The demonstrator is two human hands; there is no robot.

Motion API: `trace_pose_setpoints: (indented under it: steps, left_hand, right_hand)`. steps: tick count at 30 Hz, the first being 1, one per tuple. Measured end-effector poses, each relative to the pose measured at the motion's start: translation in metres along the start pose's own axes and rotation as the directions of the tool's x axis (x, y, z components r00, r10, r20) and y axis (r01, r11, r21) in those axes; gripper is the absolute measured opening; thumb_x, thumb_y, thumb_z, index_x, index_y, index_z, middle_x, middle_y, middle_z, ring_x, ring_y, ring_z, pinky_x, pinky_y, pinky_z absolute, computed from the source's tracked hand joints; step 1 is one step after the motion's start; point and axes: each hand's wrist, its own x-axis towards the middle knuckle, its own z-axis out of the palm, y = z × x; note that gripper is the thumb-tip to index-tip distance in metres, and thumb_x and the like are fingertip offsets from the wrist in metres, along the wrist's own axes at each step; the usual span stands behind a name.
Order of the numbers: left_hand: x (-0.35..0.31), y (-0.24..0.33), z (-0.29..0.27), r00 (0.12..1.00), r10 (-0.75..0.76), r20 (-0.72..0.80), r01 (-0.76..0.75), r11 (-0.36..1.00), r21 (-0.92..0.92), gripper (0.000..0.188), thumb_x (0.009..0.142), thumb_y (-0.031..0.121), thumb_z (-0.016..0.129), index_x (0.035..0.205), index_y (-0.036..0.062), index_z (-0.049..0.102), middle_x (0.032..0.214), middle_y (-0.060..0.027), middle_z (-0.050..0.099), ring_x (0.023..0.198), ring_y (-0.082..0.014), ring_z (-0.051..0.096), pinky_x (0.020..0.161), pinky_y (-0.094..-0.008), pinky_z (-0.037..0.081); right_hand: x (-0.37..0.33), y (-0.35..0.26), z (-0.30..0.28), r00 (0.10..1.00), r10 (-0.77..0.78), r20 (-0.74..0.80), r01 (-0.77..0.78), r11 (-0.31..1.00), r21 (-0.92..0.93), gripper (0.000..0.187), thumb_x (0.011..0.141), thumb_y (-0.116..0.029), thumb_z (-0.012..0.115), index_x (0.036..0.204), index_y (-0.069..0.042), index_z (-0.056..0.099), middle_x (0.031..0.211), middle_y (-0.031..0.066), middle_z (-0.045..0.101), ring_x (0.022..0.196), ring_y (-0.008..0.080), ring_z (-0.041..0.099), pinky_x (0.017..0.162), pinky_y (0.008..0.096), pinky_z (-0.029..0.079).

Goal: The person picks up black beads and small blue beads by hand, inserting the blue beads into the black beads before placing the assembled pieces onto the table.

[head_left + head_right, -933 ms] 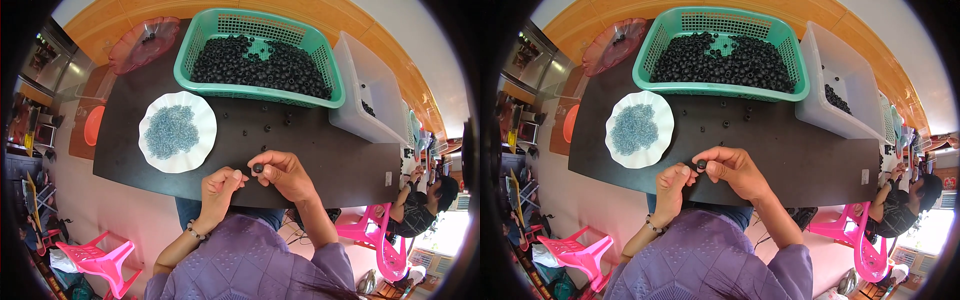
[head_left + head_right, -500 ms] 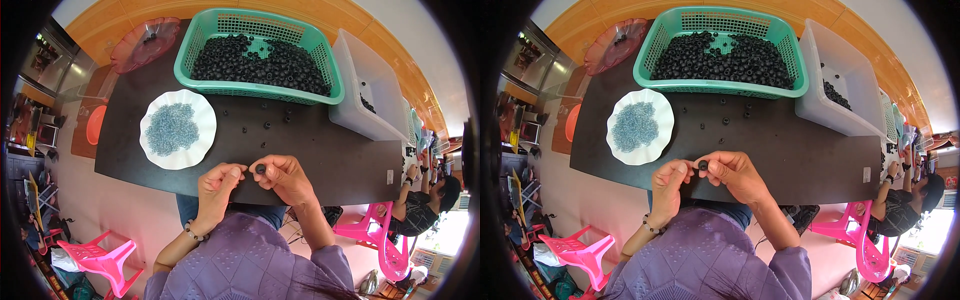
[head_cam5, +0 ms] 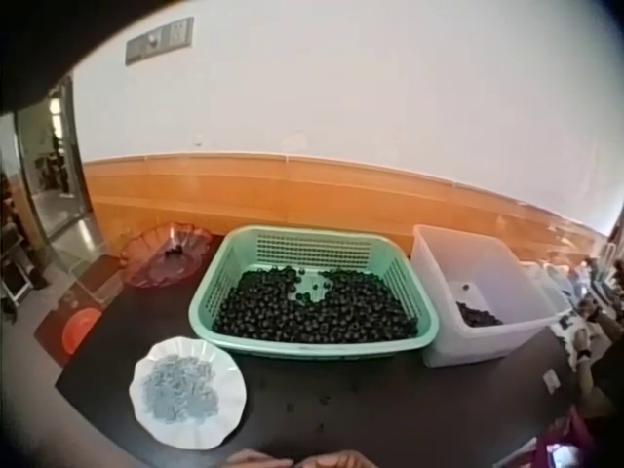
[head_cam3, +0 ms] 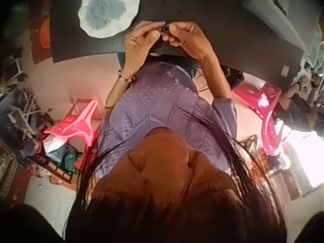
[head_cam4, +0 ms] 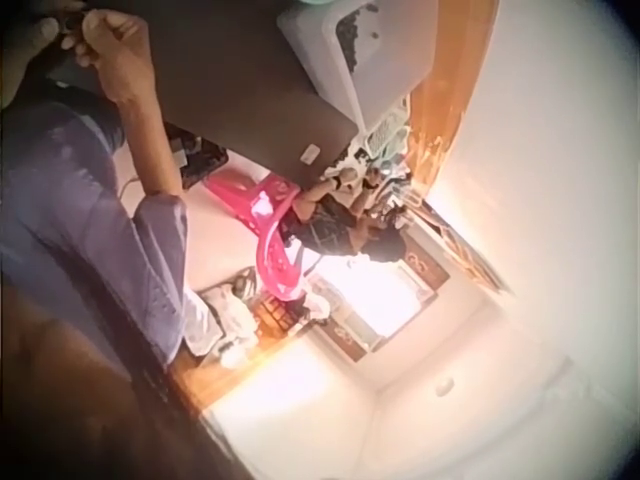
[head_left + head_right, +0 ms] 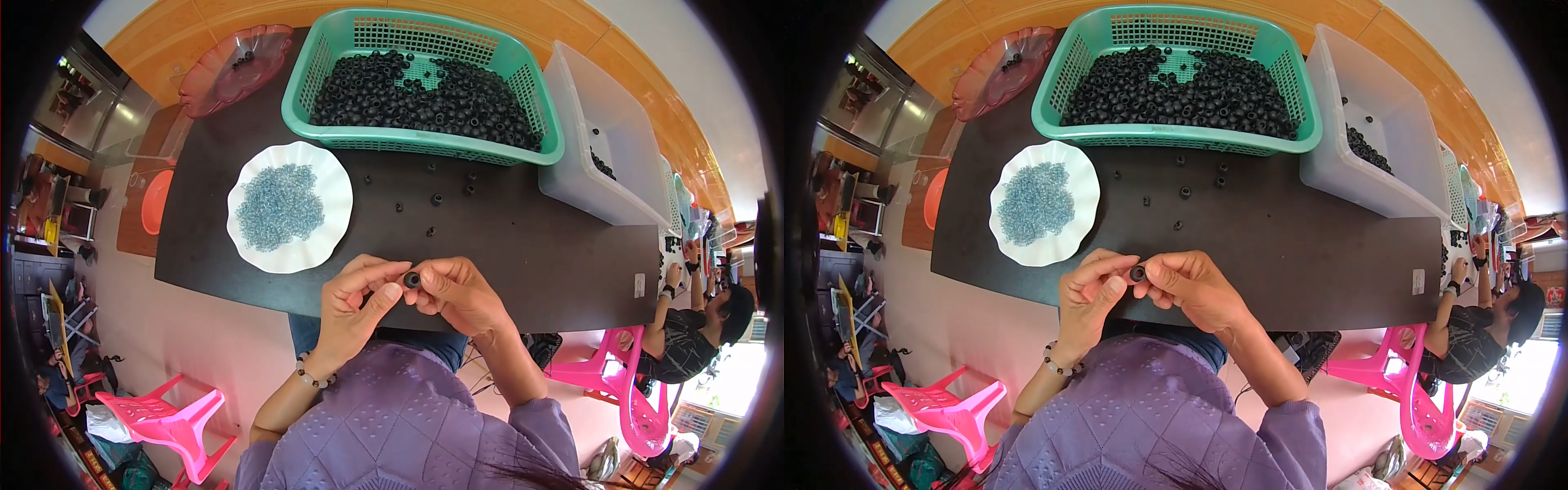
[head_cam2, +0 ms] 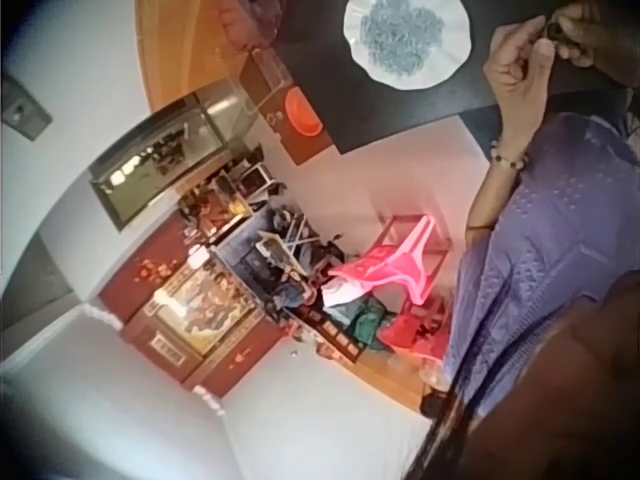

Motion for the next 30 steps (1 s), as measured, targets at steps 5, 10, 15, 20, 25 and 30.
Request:
trace_pose_setpoints:
  steps: [5, 10, 15, 20, 25, 30]
  left_hand:
    - [0.001, 0.001, 0.003, 0.999, 0.044, -0.023, -0.043, 0.998, 0.043, 0.027, 0.091, 0.015, 0.061, 0.11, -0.0037, 0.064, 0.094, -0.006, 0.058, 0.08, -0.0096, 0.053, 0.076, -0.0234, 0.044]
    - [-0.001, -0.005, -0.001, 0.974, -0.204, -0.101, 0.182, 0.964, -0.193, 0.025, 0.092, 0.017, 0.059, 0.105, -0.0036, 0.065, 0.084, -0.0057, 0.062, 0.074, -0.011, 0.056, 0.07, -0.0234, 0.045]
    - [-0.003, -0.008, -0.004, 0.931, -0.364, 0.007, 0.333, 0.844, -0.421, 0.023, 0.093, 0.018, 0.057, 0.097, -0.0027, 0.066, 0.085, -0.0066, 0.065, 0.073, -0.0124, 0.059, 0.069, -0.0249, 0.048]
    - [-0.004, -0.016, -0.007, 0.935, -0.342, 0.091, 0.344, 0.823, -0.452, 0.022, 0.092, 0.02, 0.06, 0.101, 0.0004, 0.066, 0.084, -0.0056, 0.067, 0.077, -0.0098, 0.061, 0.072, -0.0229, 0.05]
    - [-0.005, -0.02, -0.008, 0.903, -0.403, 0.148, 0.408, 0.699, -0.587, 0.023, 0.092, 0.02, 0.059, 0.103, 0.0013, 0.065, 0.09, -0.0057, 0.067, 0.081, -0.0103, 0.062, 0.073, -0.024, 0.051]
    - [-0.005, -0.02, -0.008, 0.892, -0.424, 0.158, 0.425, 0.663, -0.616, 0.022, 0.094, 0.02, 0.057, 0.105, 0.0017, 0.064, 0.092, -0.0047, 0.065, 0.082, -0.0096, 0.061, 0.072, -0.0242, 0.051]
  right_hand:
    - [0.001, -0.002, 0.004, 0.999, -0.047, -0.018, 0.046, 0.997, -0.063, 0.028, 0.091, -0.024, 0.062, 0.098, 0.003, 0.065, 0.082, 0.0063, 0.063, 0.068, 0.0096, 0.051, 0.057, 0.0221, 0.037]
    - [-0.003, -0.005, 0.019, 0.899, -0.426, -0.1, 0.322, 0.798, -0.509, 0.019, 0.082, -0.012, 0.071, 0.096, -0.001, 0.066, 0.084, 0.0052, 0.063, 0.072, 0.0104, 0.054, 0.06, 0.0255, 0.043]
    - [-0.008, -0.019, 0.027, 0.639, -0.692, 0.335, 0.395, -0.077, -0.915, 0.033, 0.064, -0.001, 0.077, 0.094, -0.008, 0.068, 0.084, 0.0051, 0.063, 0.071, 0.0214, 0.056, 0.057, 0.0313, 0.048]
    - [-0.01, -0.022, 0.036, 0.693, -0.651, 0.31, 0.338, -0.087, -0.937, 0.034, 0.062, -0.001, 0.077, 0.095, -0.009, 0.068, 0.084, 0.0044, 0.062, 0.071, 0.0231, 0.056, 0.058, 0.0315, 0.047]
    - [-0.008, -0.023, 0.036, 0.729, -0.633, 0.261, 0.351, 0.018, -0.936, 0.036, 0.063, -0.002, 0.077, 0.097, -0.009, 0.068, 0.084, 0.0048, 0.062, 0.072, 0.0235, 0.055, 0.061, 0.0319, 0.047]
    - [-0.006, -0.023, 0.035, 0.757, -0.623, 0.198, 0.354, 0.137, -0.925, 0.033, 0.064, -0.003, 0.078, 0.096, -0.009, 0.069, 0.084, 0.0043, 0.06, 0.076, 0.0228, 0.054, 0.066, 0.0327, 0.046]
